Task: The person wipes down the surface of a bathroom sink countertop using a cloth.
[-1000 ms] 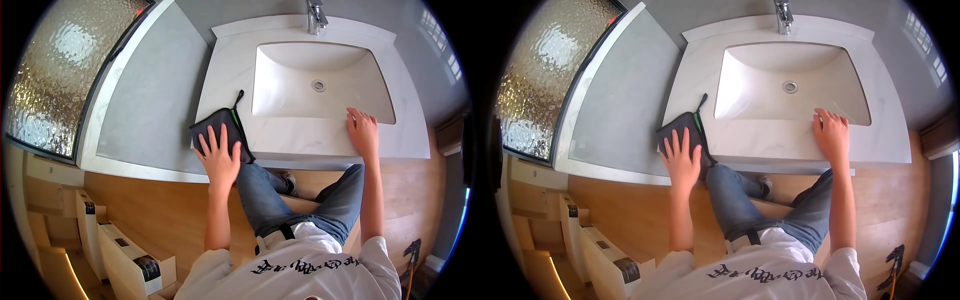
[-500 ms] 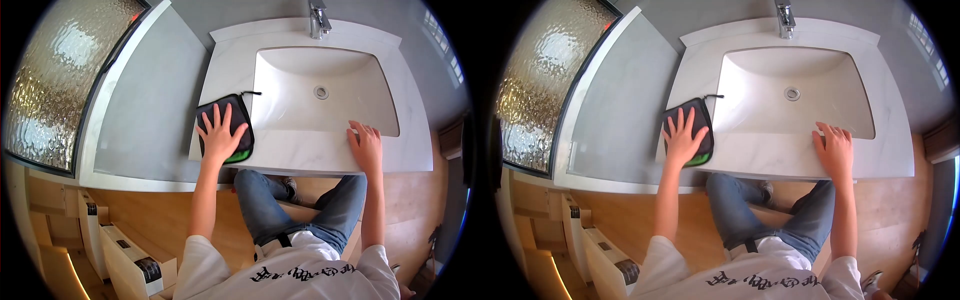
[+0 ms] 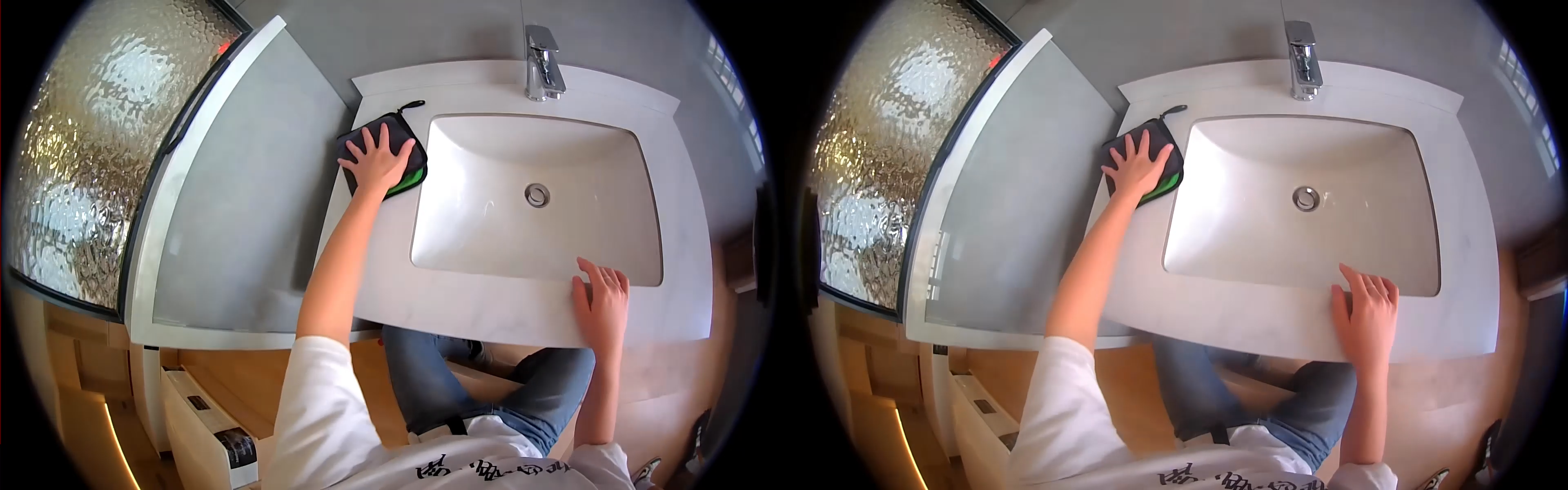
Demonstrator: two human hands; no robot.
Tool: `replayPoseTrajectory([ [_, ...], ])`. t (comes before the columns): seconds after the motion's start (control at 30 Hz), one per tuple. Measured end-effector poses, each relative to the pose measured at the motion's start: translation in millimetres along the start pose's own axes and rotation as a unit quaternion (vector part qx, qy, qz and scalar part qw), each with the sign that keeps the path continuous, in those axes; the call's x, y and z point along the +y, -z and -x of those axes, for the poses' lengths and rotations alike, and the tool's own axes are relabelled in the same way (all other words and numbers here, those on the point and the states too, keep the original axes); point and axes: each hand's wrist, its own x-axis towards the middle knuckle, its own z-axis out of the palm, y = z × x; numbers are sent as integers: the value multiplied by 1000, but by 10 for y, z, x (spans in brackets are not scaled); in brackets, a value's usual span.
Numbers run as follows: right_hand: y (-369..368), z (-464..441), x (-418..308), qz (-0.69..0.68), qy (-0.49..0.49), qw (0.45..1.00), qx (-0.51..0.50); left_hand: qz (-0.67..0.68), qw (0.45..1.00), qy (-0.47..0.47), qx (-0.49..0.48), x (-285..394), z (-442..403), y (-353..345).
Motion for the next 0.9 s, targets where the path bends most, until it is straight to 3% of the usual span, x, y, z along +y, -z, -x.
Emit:
replayPoseTrajectory([
  [0.13,32,-28,-28,-5,-15,1000,-17,-19,997,77,2,218,-521,-40],
  [0.57,45,-57,-71,0,-29,999,-32,9,993,108,50,413,-1329,-130],
  [0.67,60,-51,-70,-28,-37,999,-23,8,993,98,58,360,-1278,-208],
  [0.9,24,11,-53,-26,-34,999,-3,11,999,-40,-6,196,-505,-55],
])
